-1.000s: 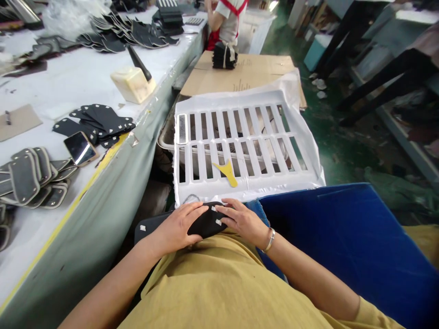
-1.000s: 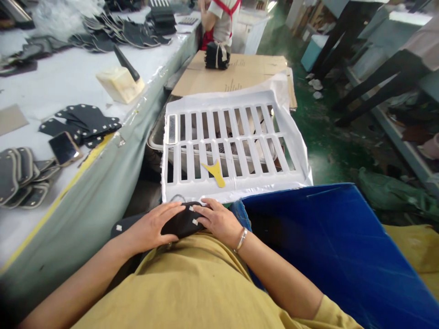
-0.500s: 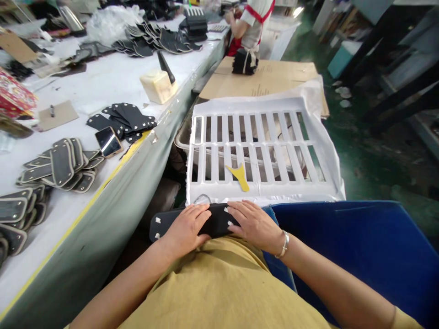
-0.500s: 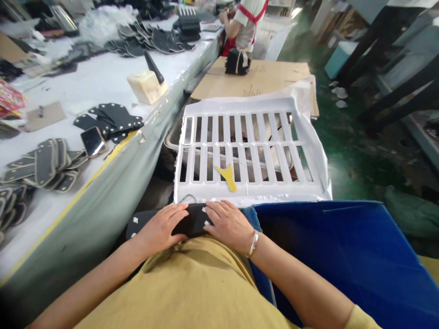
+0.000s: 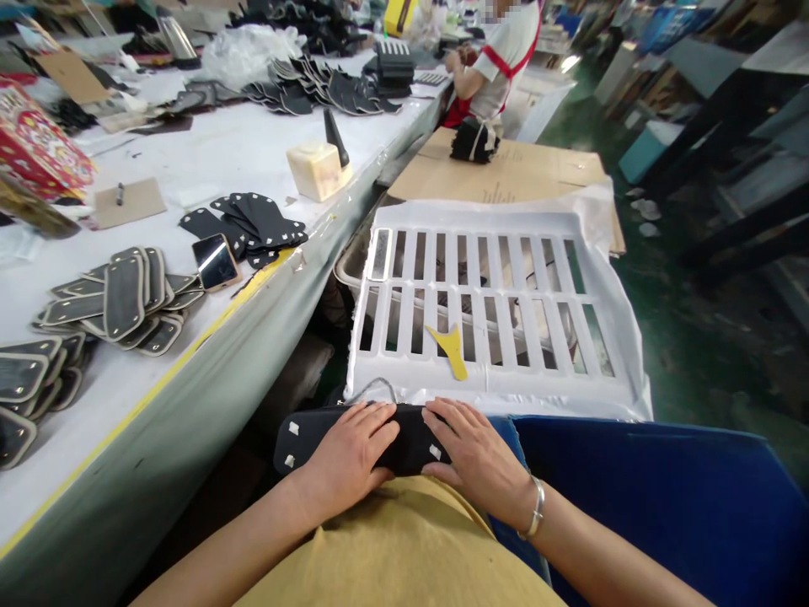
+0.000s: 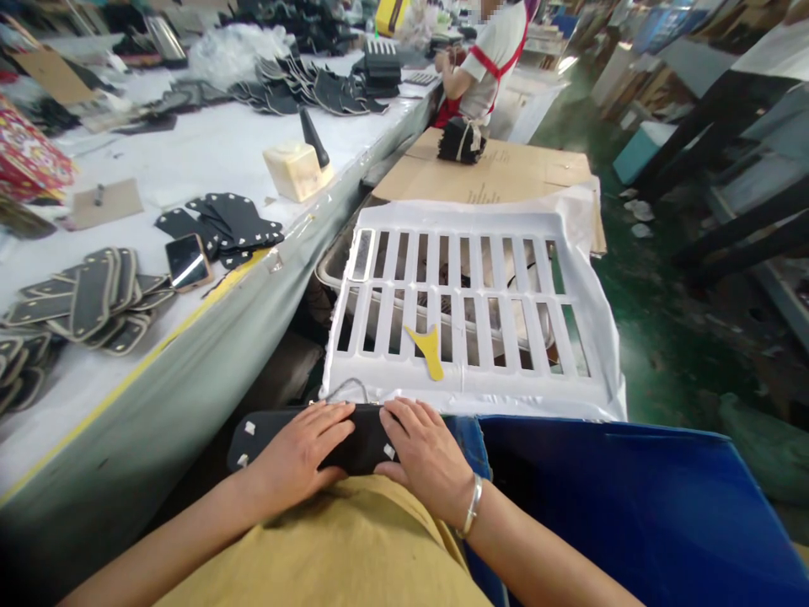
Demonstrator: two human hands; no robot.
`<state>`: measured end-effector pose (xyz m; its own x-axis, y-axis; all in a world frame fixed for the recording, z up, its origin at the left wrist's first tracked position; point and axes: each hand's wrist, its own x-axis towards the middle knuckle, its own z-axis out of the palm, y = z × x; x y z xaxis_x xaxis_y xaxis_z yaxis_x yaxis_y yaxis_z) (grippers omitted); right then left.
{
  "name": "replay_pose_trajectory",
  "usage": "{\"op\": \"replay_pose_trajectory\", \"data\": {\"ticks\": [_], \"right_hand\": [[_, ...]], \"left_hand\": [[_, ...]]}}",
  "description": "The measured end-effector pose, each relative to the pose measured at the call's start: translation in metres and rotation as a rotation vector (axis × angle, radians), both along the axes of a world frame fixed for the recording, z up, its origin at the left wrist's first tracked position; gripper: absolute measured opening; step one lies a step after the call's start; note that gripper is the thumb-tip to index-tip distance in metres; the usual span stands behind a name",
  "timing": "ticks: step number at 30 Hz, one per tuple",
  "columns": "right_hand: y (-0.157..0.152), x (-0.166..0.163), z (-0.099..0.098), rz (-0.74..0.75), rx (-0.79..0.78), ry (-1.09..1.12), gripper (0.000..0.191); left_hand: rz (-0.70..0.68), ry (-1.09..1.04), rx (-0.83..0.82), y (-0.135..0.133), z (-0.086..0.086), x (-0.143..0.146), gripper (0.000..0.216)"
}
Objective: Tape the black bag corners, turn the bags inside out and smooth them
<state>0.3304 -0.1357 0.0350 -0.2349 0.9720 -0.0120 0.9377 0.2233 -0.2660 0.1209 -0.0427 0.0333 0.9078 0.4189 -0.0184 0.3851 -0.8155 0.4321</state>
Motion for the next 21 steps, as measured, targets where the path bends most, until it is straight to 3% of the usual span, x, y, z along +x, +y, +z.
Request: {"op": "replay_pose_trajectory", "data": {"ticks": [7,14,17,21], "right_hand": [[-0.009,-0.009,-0.019,0.057,0.107,-0.124,0.053],[-0.001,-0.029,-0.026,0.134,0.175,-0.155,0.057],[0.001,-0.035,-0.028,0.112,0.189,-0.160,0.058],[0.001,-0.035,-0.028,0.104,0.186,-0.147,0.055]], "left_hand": [[-0.047,0.010,0.030,0.003,-0.001,-0.003,0.047],[-0.035,0.010,0.012,0.003,-0.003,-0.002,0.054],[-0.033,0.021,0.006,0.012,-0.004,-0.021,0.060],[0.043,0.064,0.017,0.029,-0.003,-0.070,0.069]]}}
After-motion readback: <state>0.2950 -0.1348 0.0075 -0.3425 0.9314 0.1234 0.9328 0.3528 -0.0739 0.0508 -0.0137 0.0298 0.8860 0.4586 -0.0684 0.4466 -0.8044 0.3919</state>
